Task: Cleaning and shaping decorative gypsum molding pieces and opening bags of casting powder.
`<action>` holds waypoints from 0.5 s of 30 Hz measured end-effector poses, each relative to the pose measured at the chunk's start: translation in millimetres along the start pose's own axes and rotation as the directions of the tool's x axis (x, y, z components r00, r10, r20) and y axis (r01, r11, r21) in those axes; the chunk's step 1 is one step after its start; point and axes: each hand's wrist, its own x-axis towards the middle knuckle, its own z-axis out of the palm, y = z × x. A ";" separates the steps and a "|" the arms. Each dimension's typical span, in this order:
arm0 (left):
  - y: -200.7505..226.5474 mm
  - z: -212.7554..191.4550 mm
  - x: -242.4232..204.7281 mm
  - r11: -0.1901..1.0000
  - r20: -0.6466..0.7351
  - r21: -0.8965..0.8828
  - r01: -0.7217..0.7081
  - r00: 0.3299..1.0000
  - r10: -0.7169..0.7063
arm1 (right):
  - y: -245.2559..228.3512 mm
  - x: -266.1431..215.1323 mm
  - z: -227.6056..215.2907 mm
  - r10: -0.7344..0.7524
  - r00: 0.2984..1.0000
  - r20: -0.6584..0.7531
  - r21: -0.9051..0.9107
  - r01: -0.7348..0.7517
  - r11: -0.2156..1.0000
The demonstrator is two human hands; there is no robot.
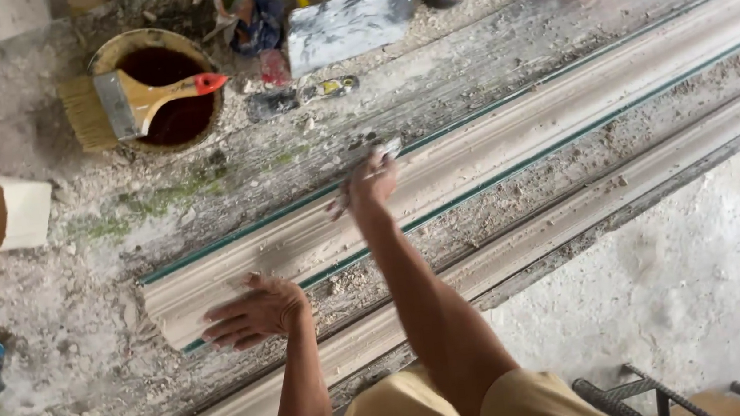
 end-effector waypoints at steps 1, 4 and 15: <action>-6.2 7.2 0.7 1.000 0.001 -0.001 -0.010 1.000 0.010 | 2.4 42.7 -9.4 0.004 1.000 -0.006 0.008 -0.004 1.000; -17.3 26.5 1.8 1.000 -0.044 0.013 0.002 0.999 -0.001 | -7.3 147.0 -39.9 -0.043 0.991 0.127 0.193 0.018 0.981; -1.5 16.5 -3.5 0.959 -0.037 0.262 0.108 0.994 -0.102 | -188.2 353.1 -214.4 -0.154 0.880 0.450 0.142 0.100 0.985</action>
